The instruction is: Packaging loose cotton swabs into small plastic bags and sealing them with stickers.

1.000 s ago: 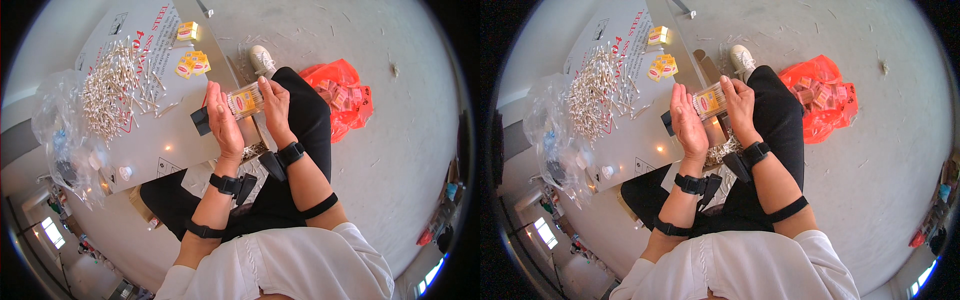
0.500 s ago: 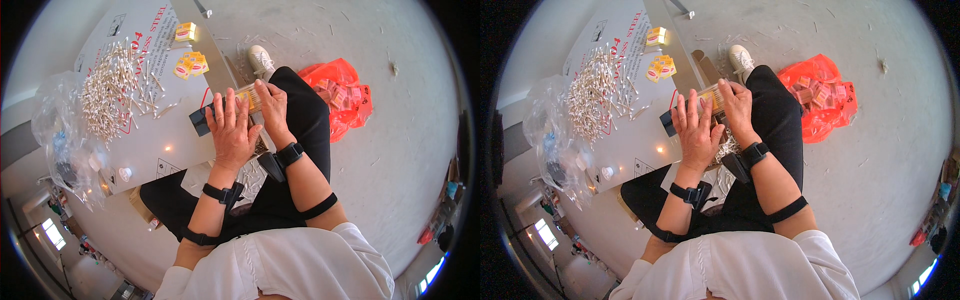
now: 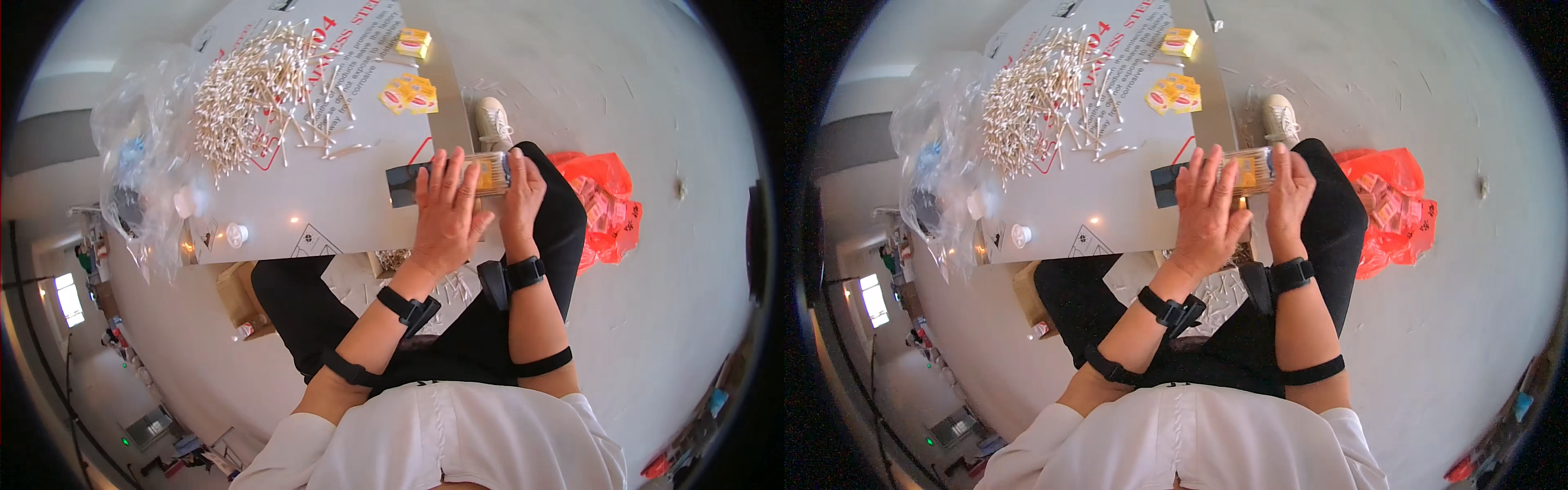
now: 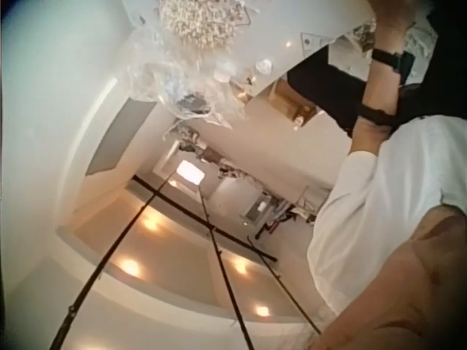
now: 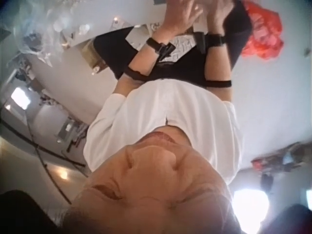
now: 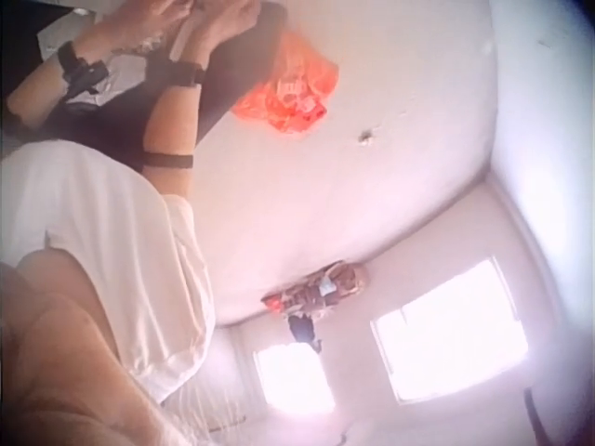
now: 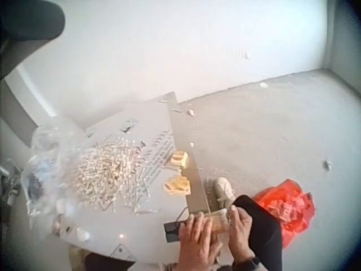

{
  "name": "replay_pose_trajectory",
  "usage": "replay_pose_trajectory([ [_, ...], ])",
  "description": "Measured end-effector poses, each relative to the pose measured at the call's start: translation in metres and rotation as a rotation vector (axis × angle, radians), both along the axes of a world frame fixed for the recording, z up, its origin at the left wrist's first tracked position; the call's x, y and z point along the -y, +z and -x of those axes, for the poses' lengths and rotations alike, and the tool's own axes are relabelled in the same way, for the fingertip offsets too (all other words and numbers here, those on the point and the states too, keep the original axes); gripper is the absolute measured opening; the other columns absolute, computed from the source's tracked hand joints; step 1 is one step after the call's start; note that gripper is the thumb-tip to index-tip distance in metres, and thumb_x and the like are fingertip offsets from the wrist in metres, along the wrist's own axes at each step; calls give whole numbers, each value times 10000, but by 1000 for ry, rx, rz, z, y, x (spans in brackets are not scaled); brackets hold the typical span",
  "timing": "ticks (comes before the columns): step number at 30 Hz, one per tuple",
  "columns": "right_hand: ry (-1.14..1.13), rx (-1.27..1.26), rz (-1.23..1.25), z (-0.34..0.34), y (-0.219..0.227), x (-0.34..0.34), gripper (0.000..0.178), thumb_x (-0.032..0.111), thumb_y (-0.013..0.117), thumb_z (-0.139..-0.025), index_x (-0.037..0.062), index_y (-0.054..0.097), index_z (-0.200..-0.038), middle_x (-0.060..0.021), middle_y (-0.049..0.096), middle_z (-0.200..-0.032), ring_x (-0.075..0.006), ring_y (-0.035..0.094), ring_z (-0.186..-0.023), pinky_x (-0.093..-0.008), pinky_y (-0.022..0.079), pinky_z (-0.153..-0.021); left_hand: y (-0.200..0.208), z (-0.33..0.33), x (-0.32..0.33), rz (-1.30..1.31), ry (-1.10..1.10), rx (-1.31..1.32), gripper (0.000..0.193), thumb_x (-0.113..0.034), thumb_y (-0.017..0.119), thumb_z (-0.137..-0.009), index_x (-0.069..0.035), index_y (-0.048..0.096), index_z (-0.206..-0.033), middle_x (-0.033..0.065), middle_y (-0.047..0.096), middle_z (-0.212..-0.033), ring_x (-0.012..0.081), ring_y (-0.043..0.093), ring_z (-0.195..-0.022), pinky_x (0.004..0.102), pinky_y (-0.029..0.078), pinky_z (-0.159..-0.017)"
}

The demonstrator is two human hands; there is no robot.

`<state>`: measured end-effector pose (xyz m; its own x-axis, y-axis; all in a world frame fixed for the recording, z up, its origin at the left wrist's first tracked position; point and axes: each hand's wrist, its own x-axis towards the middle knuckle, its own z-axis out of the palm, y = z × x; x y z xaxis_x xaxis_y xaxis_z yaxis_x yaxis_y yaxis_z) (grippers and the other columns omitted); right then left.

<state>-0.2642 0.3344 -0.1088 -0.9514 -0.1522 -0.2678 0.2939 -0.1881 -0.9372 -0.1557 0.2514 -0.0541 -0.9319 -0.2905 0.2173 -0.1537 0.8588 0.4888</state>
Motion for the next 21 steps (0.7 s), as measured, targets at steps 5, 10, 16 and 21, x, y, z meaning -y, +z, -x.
replay_pose_trajectory([
  [5, -244, -585, -413, 5, 21, -8, 239, 179, 645, -923, -10, 603, -1065, -70, 611, -893, -171, 566, -813, -266, 465, -757, -7, -36, 79, 74, 374, -257, 310, -56, 637, -799, -47, 585, -1104, 132, 572, -1131, 347, 510, -1109, 469, 381, -976],
  [10, 295, -633, -373, -28, 62, 9, 129, -32, 641, -855, 9, 628, -977, -107, 610, -883, -214, 603, -769, -305, 500, -691, 0, -66, 172, 187, 605, -184, 323, 28, 655, -751, -75, 621, -1056, 118, 568, -1057, 334, 511, -1031, 436, 428, -895],
  [16, 571, -982, -438, -43, 59, 116, 269, 72, 714, -765, 53, 634, -1021, -124, 596, -924, -335, 601, -910, -412, 494, -764, -5, -70, 227, 221, 442, -110, 325, 18, 711, -712, -104, 636, -1004, 81, 577, -1036, 315, 514, -1017, 421, 426, -881],
  [21, 648, -1171, -611, -46, 38, 145, 177, 86, 708, -737, 73, 625, -893, -81, 570, -889, -298, 575, -875, -409, 463, -754, -21, -79, 208, 179, 474, -181, 223, -14, 717, -711, -117, 607, -876, 57, 568, -935, 306, 521, -935, 433, 422, -809],
])
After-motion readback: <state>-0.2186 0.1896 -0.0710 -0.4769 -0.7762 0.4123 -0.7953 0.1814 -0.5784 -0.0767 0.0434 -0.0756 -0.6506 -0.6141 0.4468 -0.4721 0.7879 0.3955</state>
